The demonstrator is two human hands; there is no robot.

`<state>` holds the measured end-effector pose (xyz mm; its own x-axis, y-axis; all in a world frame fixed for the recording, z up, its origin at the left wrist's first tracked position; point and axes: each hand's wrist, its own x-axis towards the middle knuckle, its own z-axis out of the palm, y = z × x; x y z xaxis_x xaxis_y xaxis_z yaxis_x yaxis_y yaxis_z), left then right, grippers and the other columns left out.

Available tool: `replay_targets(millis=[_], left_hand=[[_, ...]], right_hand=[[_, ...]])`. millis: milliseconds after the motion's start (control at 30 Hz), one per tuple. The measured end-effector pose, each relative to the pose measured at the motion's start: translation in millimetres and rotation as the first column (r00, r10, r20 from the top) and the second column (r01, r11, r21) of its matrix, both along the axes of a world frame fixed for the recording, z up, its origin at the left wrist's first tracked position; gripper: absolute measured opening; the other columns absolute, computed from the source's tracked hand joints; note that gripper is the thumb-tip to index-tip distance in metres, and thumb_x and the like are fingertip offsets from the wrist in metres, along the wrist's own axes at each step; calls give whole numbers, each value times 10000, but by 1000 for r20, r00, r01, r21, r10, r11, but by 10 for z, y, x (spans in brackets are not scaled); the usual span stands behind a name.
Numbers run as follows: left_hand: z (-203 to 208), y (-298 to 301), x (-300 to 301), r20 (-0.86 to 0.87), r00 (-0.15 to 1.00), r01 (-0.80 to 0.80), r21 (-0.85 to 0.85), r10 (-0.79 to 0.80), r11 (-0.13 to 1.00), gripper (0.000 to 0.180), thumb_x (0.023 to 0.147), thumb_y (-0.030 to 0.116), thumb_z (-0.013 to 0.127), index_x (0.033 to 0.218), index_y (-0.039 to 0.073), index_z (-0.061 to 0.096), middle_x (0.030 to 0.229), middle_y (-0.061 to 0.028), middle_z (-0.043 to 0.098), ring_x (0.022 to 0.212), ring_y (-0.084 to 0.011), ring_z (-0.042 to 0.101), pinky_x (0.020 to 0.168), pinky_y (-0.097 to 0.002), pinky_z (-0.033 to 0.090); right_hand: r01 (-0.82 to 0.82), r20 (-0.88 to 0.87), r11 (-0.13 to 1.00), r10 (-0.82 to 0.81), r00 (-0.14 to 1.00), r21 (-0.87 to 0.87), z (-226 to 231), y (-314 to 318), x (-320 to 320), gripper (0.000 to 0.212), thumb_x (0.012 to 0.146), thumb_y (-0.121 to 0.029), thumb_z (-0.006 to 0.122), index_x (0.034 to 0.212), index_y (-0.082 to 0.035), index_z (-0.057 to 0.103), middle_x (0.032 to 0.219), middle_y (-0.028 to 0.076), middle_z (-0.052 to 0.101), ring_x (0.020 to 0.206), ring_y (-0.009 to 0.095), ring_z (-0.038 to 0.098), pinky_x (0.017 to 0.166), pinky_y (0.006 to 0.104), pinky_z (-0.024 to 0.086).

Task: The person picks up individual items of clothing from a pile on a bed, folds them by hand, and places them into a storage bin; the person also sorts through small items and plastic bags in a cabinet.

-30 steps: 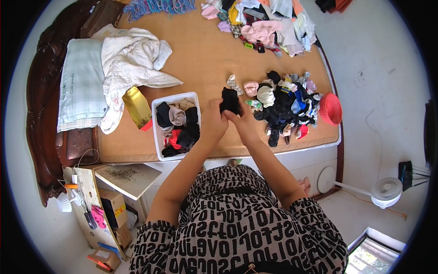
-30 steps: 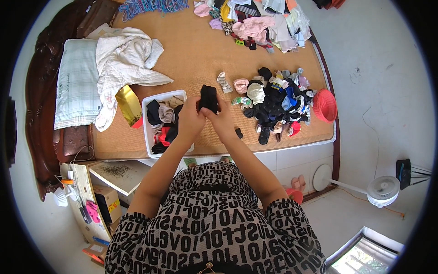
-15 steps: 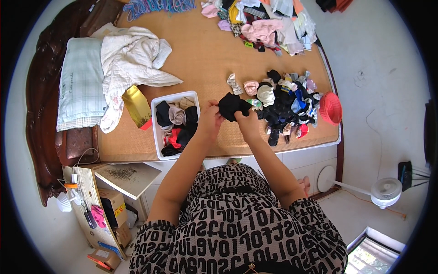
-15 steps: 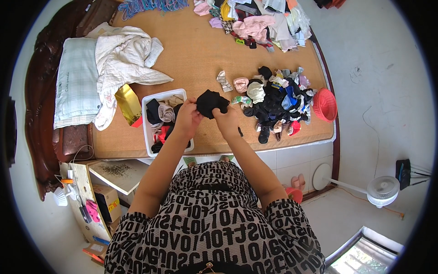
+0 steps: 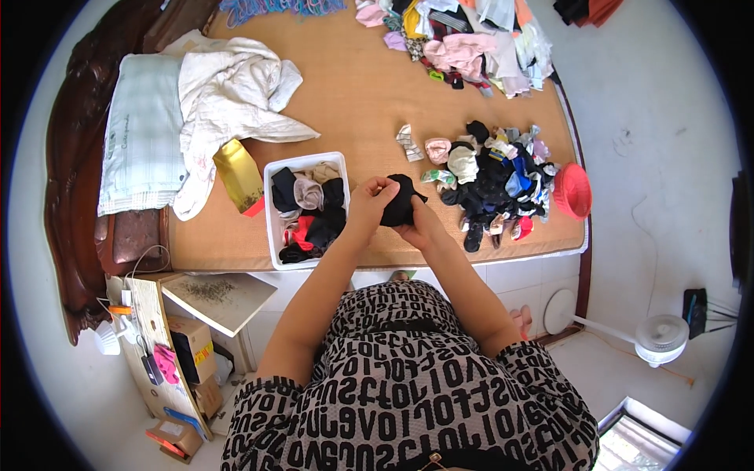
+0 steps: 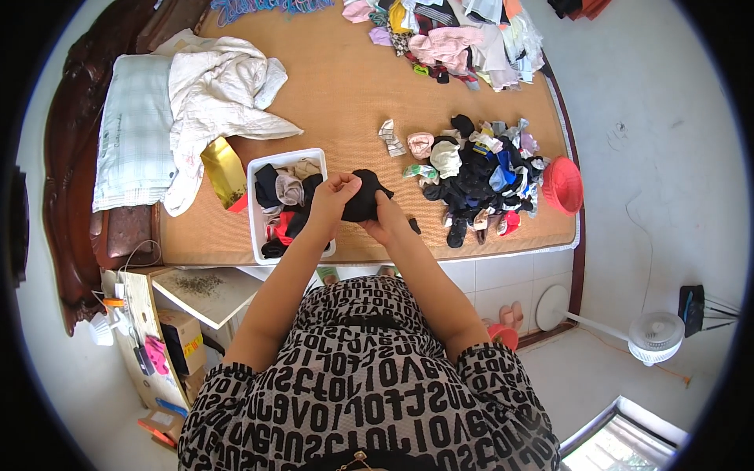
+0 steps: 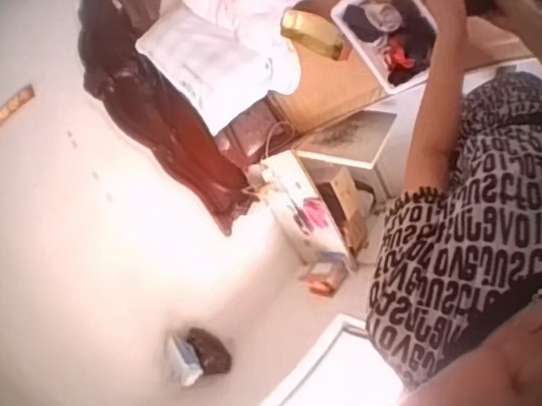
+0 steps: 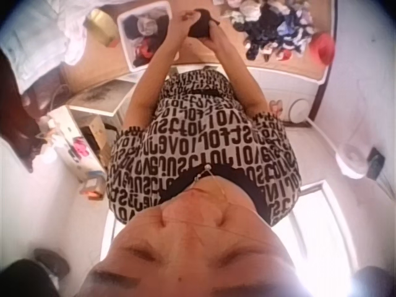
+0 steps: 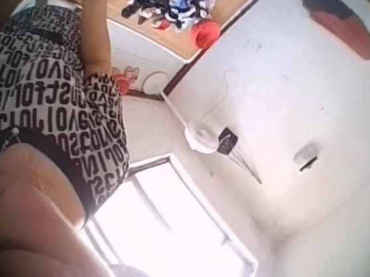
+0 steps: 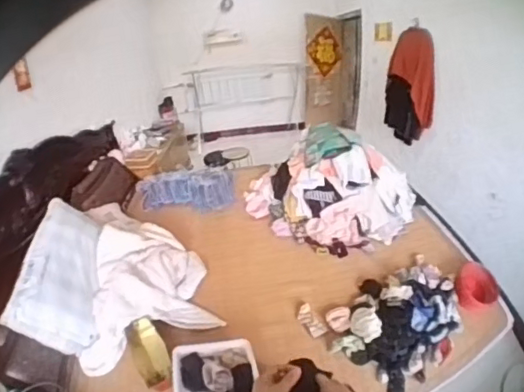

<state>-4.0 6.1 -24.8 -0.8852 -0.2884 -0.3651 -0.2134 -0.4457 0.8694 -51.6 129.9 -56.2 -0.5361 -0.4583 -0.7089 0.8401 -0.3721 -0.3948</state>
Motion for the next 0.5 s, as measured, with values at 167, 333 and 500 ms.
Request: replay_targets(millis=[167, 333, 500], left_hand=[[-215, -59, 82, 106, 994, -11, 101, 0, 995, 213, 829, 207, 657, 948, 35, 619, 822, -35, 627, 719, -106, 582, 665, -222, 466], [-394, -70, 214, 296, 952, -112, 560, -73, 821, 259, 828, 200, 651, 1024, 40, 594, 951, -68, 639, 865, -188, 618, 785, -316, 502], [-633, -185, 370, 213, 962, -82, 822, -171, 563, 349, 817, 196, 664, 1100, 22, 558, 1027, -101, 627, 950, -223, 610, 859, -361, 493]], right_hand=[[-166, 84, 986, 167, 982, -19, -62, 123, 161, 314, 979, -251, 330, 1168, -34, 456, 1075, 97, 573, 943, 203, 616, 800, 330, 553], [-195, 80, 979, 190, 978, 55, -320, 241, 337, 278, 943, -233, 414, 1148, -56, 477, 1012, 74, 587, 855, 184, 618, 694, 322, 546], [-309, -18, 938, 316, 949, 159, -201, 261, 405, 304, 890, -198, 482, 1159, -56, 471, 987, 72, 578, 821, 176, 596, 661, 342, 520]])
